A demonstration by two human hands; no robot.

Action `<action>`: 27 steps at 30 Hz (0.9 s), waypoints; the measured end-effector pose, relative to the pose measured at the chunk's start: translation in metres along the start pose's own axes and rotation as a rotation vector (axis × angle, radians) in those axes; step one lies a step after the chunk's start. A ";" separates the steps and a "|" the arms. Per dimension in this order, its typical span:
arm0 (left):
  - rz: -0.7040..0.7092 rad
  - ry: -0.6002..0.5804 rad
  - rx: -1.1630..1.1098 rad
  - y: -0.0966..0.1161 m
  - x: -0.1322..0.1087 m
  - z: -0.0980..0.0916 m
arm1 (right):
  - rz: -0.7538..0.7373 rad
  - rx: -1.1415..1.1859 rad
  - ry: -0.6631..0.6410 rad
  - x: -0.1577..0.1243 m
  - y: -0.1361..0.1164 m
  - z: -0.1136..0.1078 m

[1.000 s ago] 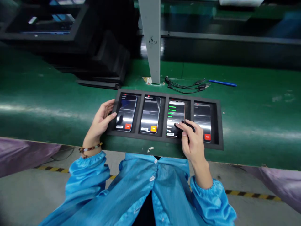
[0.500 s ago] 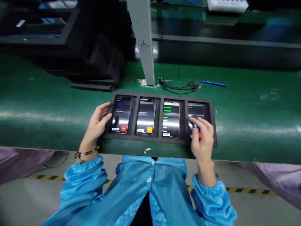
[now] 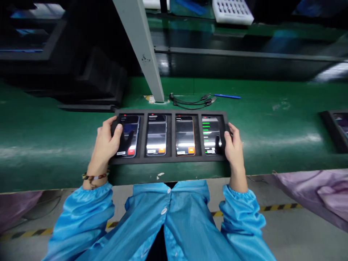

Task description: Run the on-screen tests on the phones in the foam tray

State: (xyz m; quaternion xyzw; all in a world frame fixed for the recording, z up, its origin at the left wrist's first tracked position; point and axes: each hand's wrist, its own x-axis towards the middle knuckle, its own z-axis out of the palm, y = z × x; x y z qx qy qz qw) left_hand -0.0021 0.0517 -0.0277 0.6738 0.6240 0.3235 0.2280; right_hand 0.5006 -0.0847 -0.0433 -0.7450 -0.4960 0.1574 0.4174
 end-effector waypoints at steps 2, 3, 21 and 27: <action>0.015 0.005 0.022 0.003 0.002 0.000 | 0.005 -0.024 -0.018 0.001 -0.002 0.001; 0.017 0.004 0.032 0.004 0.003 0.000 | 0.014 -0.035 -0.030 0.001 -0.003 0.002; 0.051 -0.124 0.143 0.003 -0.030 -0.029 | -0.149 -0.097 -0.087 -0.051 -0.037 -0.006; 0.002 -0.089 0.134 0.004 -0.048 -0.041 | -0.218 -0.119 -0.075 -0.071 -0.047 -0.014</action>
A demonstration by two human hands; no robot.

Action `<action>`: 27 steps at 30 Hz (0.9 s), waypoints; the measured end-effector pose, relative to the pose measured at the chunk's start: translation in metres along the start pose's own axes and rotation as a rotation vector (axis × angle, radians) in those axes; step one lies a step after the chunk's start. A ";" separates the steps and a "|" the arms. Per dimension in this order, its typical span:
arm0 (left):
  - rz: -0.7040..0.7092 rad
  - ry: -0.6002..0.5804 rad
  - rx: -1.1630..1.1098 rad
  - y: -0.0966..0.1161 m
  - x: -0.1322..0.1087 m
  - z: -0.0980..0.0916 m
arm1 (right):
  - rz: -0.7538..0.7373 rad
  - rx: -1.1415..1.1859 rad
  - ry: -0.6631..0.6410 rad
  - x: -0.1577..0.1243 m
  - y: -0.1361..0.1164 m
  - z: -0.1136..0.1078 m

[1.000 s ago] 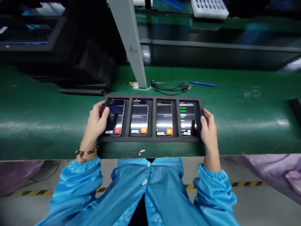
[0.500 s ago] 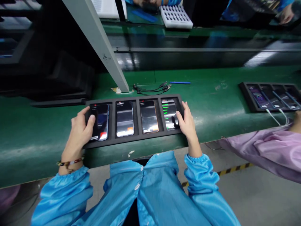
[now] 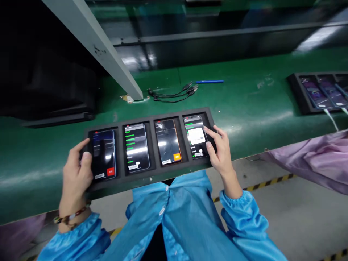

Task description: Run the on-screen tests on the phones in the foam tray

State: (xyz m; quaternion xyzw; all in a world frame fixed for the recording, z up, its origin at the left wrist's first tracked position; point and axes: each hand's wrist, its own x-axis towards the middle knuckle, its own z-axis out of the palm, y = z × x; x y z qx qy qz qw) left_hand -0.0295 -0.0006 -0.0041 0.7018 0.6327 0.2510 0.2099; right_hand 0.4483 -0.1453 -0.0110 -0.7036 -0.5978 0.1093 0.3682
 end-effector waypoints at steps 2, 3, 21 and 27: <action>-0.004 0.036 -0.007 0.003 0.000 0.000 | -0.020 -0.001 0.025 -0.002 0.000 0.000; -0.005 0.050 -0.006 0.004 0.000 0.001 | -0.033 0.003 0.044 -0.003 0.000 0.000; -0.029 0.109 -0.019 0.004 0.002 0.005 | -0.157 -0.074 0.017 -0.009 -0.027 0.015; -0.022 0.141 -0.101 0.001 0.000 0.006 | -0.232 -0.037 -0.124 -0.004 -0.065 0.042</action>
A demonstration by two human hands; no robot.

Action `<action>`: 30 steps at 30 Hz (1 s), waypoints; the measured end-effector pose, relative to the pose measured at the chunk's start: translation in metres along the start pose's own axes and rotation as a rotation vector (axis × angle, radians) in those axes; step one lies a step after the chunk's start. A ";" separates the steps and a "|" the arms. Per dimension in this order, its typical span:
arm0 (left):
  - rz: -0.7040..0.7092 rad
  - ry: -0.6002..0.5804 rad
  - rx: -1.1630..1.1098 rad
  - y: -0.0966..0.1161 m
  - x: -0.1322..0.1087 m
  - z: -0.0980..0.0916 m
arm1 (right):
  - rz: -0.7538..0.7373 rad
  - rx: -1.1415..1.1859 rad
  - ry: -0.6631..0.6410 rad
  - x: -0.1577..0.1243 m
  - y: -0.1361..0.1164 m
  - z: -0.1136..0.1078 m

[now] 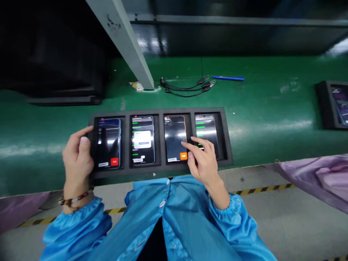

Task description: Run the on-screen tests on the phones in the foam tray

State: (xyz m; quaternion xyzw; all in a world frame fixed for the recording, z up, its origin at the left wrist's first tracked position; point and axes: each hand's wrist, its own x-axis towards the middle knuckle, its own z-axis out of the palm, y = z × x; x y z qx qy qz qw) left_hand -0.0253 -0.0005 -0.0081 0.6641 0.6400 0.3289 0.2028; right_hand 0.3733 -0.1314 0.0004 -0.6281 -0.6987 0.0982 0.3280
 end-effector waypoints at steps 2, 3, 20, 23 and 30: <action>-0.018 -0.016 -0.005 -0.001 0.000 0.000 | -0.016 0.031 -0.027 0.005 -0.007 0.005; -0.018 -0.030 0.001 -0.002 0.000 0.000 | -0.026 0.047 -0.044 0.008 -0.012 0.008; 0.061 -0.112 -0.014 -0.006 0.000 0.001 | -0.099 0.079 -0.129 0.030 -0.042 0.026; 0.106 -0.148 0.012 -0.006 0.002 0.000 | 0.006 0.031 -0.074 0.014 -0.020 0.012; 0.098 -0.157 0.015 -0.011 0.002 0.001 | 0.103 0.001 -0.014 -0.005 0.002 0.003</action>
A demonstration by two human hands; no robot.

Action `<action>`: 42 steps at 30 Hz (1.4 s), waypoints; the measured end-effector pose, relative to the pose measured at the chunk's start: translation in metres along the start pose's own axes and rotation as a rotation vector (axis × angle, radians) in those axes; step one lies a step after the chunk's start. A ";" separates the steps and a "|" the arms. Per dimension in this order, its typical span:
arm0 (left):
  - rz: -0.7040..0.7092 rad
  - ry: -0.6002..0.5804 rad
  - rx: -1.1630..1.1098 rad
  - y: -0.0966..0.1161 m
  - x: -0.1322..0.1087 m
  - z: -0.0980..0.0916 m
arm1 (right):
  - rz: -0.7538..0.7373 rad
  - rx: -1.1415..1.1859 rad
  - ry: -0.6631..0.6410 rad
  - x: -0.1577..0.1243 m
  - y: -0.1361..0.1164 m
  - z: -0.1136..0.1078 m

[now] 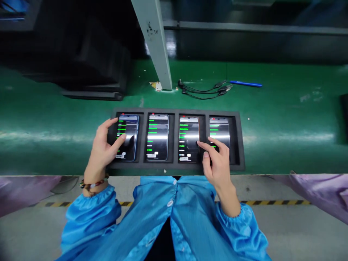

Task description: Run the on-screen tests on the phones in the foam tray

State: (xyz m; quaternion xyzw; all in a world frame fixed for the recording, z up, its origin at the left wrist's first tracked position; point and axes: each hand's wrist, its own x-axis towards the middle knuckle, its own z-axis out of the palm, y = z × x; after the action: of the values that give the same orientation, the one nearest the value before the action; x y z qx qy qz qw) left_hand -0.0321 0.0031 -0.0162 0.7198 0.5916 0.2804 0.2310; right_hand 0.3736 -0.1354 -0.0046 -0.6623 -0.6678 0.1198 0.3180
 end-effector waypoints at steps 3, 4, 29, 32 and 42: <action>0.003 -0.001 -0.005 -0.001 0.000 0.000 | -0.019 -0.002 -0.012 0.001 -0.001 0.002; 0.003 -0.003 -0.006 -0.001 0.000 0.000 | -0.028 -0.001 -0.013 0.002 -0.001 0.002; 0.032 -0.034 -0.001 -0.003 0.003 -0.003 | -0.117 -0.024 -0.050 0.007 -0.001 0.003; 0.043 -0.071 -0.030 -0.003 0.001 -0.005 | -0.112 -0.021 -0.033 0.005 0.000 0.003; 0.037 -0.106 -0.030 -0.004 0.000 -0.006 | -0.044 0.036 0.035 0.003 0.001 0.006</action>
State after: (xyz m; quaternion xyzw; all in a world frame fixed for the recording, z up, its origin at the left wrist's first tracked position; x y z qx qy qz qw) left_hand -0.0392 0.0040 -0.0140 0.7410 0.5607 0.2548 0.2675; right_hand 0.3713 -0.1313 -0.0092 -0.6437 -0.6742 0.1131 0.3439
